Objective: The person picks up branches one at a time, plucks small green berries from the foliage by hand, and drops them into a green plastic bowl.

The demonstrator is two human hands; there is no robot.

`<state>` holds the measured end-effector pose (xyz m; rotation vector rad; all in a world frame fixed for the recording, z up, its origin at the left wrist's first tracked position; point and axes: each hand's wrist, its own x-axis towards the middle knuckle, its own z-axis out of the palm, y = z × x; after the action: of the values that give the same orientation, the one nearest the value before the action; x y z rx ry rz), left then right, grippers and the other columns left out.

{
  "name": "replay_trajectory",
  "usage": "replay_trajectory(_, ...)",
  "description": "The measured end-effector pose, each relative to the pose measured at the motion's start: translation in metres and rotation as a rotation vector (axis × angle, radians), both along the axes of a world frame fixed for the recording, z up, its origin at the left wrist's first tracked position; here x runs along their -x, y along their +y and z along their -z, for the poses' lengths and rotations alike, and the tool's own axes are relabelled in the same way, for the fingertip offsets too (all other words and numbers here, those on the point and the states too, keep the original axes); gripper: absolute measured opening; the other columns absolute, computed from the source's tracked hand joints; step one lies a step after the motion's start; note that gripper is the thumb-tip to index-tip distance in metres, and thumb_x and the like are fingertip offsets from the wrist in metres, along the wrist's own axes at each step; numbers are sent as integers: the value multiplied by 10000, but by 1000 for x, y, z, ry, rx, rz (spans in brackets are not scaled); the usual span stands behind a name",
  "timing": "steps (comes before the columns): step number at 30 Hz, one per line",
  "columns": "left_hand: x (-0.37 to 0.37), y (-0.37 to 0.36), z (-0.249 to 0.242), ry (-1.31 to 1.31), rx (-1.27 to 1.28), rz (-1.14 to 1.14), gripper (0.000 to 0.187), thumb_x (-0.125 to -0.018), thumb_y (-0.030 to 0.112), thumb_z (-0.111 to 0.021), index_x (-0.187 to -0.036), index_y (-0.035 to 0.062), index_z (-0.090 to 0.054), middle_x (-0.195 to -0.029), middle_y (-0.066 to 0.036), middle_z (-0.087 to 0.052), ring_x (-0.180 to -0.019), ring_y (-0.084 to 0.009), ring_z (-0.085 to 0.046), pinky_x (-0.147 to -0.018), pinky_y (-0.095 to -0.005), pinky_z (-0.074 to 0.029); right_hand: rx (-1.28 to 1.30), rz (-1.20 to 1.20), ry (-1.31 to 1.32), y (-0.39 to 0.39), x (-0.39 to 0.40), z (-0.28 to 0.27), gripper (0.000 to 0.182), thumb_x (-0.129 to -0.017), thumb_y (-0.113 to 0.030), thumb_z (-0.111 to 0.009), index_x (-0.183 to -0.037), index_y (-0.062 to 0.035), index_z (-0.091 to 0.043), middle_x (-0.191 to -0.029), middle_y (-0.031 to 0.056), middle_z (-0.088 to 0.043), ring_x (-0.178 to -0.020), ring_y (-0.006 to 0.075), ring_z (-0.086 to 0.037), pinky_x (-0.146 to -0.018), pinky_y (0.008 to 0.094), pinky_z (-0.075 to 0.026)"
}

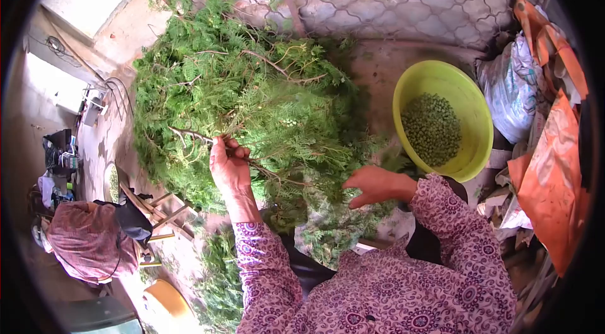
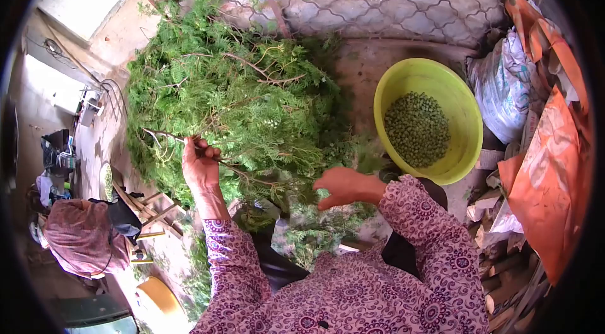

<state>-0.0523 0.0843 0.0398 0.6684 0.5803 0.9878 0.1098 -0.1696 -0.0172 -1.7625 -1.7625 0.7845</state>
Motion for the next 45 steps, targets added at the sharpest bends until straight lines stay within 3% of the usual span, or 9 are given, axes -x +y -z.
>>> replay_trajectory(8,-7,-12,5,-58,12,125,177,-864,242,-526,-874,67,-552,-684,-43,-525,-541,-151,-417,-560,-319,-390,-125,625,881,14,-47,-53,184,-832,-151,-556,-950,-12,-580,-800,49,-600,-658,91,-550,-601,213,-455)
replay_trajectory(12,-11,-18,7,-75,1,172,173,-865,241,-523,-876,70,-552,-681,-43,-526,-537,-151,-412,-562,-324,-391,-288,902,887,14,-69,-50,266,-859,-277,-535,-954,-33,-579,-816,26,-590,-692,76,-538,-643,195,-439)
replay_trajectory(24,-35,-45,14,-59,-4,446,176,-877,203,-502,-908,49,-581,-691,-59,-578,-543,-149,-477,-572,-332,-446,75,431,782,25,-62,-70,401,-757,-335,-655,-987,-10,-603,-903,31,-595,-808,107,-511,-726,260,-396)
replay_trajectory(27,-45,-47,19,37,-59,421,222,-879,199,-500,-975,13,-575,-707,-56,-585,-556,-139,-497,-570,-294,-452,-234,476,997,21,-34,-90,392,-753,-323,-657,-990,-15,-601,-928,44,-594,-850,129,-515,-771,272,-388)
replay_trajectory(33,-52,-54,36,1125,-1004,363,406,-870,344,-486,-1012,-25,-581,-683,-120,-600,-641,-139,-595,-574,-271,-462,-207,586,919,28,-50,-62,293,-768,-222,-641,-966,-9,-600,-886,29,-601,-812,126,-527,-753,268,-399)
replay_trajectory(39,-50,-85,33,828,-480,862,587,-838,524,-454,-1035,-18,-564,-744,-139,-613,-672,-222,-625,-562,-326,-484,-34,575,406,37,-45,-48,231,-780,-180,-625,-888,23,-597,-783,29,-607,-701,75,-512,-634,258,-424)
replay_trajectory(41,-54,-96,31,548,126,852,620,-829,531,-462,-1114,-18,-483,-979,-151,-582,-830,-252,-608,-704,-350,-485,-37,560,238,38,-29,-40,195,-741,-154,-635,-847,6,-598,-695,71,-592,-616,137,-545,-581,310,-433)
replay_trajectory(43,-58,-93,32,342,199,982,573,-842,503,-461,-1143,15,-444,-1042,-123,-556,-882,-247,-579,-743,-383,-476,-530,424,-172,43,-12,-23,201,-623,-195,-655,-592,-44,-525,-576,85,-491,-574,221,-518,-577,372,-394)
replay_trajectory(45,-61,-93,31,269,379,930,472,-847,443,-495,-1106,49,-489,-980,-87,-580,-853,-215,-576,-740,-375,-477,-458,397,-333,38,3,-37,185,-587,-191,-639,-668,-53,-547,-647,81,-520,-670,261,-530,-635,392,-386)
